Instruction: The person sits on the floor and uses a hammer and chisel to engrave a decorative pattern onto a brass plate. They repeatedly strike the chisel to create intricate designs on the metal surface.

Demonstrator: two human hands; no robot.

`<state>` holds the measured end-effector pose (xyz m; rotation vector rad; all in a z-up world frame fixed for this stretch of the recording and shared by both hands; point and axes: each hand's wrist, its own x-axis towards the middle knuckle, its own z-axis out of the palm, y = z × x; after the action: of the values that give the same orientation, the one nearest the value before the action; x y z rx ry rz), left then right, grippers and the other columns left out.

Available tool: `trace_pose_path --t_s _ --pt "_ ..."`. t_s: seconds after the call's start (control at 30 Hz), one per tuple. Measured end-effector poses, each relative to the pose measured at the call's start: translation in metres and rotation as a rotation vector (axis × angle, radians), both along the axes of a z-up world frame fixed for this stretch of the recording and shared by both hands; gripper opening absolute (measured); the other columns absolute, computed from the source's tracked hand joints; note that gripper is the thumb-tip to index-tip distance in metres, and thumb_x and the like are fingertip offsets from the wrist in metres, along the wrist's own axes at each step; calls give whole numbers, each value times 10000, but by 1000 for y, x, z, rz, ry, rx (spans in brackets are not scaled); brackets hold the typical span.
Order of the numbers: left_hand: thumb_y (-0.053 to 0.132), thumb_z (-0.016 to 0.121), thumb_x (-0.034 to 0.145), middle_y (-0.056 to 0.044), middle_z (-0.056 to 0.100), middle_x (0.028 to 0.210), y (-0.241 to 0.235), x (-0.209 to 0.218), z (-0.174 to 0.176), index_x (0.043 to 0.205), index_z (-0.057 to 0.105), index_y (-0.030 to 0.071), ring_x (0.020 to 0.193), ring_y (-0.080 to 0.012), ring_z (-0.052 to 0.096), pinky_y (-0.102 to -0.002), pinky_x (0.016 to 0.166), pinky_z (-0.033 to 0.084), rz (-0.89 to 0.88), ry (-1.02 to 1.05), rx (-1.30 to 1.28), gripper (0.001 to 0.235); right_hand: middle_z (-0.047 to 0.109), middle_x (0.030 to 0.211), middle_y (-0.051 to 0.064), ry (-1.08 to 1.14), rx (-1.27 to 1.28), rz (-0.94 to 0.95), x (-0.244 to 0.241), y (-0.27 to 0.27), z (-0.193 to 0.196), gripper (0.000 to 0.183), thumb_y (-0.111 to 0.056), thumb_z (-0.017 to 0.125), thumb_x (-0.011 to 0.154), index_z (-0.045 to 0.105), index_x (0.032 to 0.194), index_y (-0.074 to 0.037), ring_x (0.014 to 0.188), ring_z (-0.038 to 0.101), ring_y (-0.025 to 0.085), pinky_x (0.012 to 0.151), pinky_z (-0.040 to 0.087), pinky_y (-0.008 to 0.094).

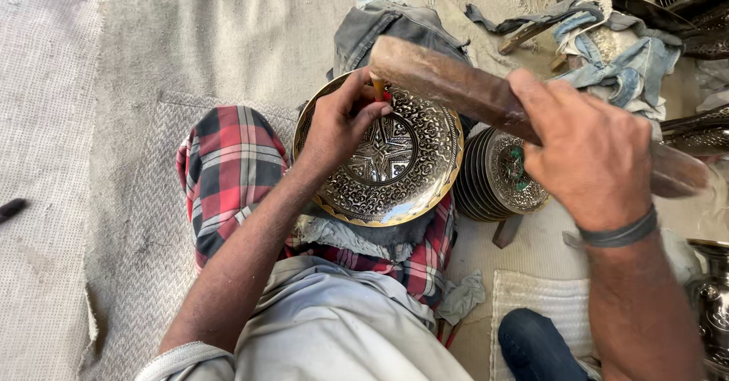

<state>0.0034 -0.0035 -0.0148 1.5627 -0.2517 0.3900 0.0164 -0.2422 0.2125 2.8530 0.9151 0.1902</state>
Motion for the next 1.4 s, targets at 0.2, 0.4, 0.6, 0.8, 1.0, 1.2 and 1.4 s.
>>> trace_pose_path --t_s 0.2,0.4,0.6,0.8,1.0,1.2,1.4 --pt "128 786 965 -55 783 1030 -5 2 -1 1403 521 103 974 -122 766 -302 877 644 64 33 45 512 726 938 96 -9 -23 -9 -7 8 6 675 -68 799 822 537 1428 -206 745 729 280 670 614 437" --pt "93 755 962 -65 775 1009 -6 0 -3 1452 496 92 958 -150 767 -325 871 638 80 16 45 554 725 975 98 4 -45 -77 -10 8 6 639 -102 790 870 548 1445 -237 823 739 290 767 618 455" --pt "126 797 971 -57 791 1067 -12 -1 -5 1369 540 103 997 -149 780 -325 881 647 92 34 83 474 744 1056 119 -42 -12 -21 -12 11 2 649 -111 805 804 572 1406 -180 846 731 323 740 605 454" --pt "119 745 982 -57 779 1013 -13 -4 -7 1448 504 99 943 -163 778 -333 855 645 74 4 -3 524 757 1072 98 -17 -93 -39 -19 15 14 670 -95 802 815 572 1433 -211 792 740 297 721 612 453" --pt "170 787 964 -59 790 1028 -18 -5 -4 1356 540 100 959 -156 786 -330 846 646 130 54 61 468 752 1059 91 -10 -73 -70 -20 25 15 628 -112 772 838 570 1420 -238 794 740 305 706 614 452" --pt "170 768 985 -69 792 1038 -17 -8 -5 1380 533 110 982 -158 793 -335 868 655 103 37 52 463 748 1061 77 -25 -142 -93 -26 19 20 673 -127 800 788 578 1413 -241 811 739 337 713 593 475" --pt "156 781 961 -78 785 1025 -23 -9 -8 1392 519 104 975 -164 783 -344 876 650 120 20 27 506 724 983 90 -61 -158 -54 -19 9 12 619 -134 767 869 571 1450 -215 749 725 285 650 601 423"
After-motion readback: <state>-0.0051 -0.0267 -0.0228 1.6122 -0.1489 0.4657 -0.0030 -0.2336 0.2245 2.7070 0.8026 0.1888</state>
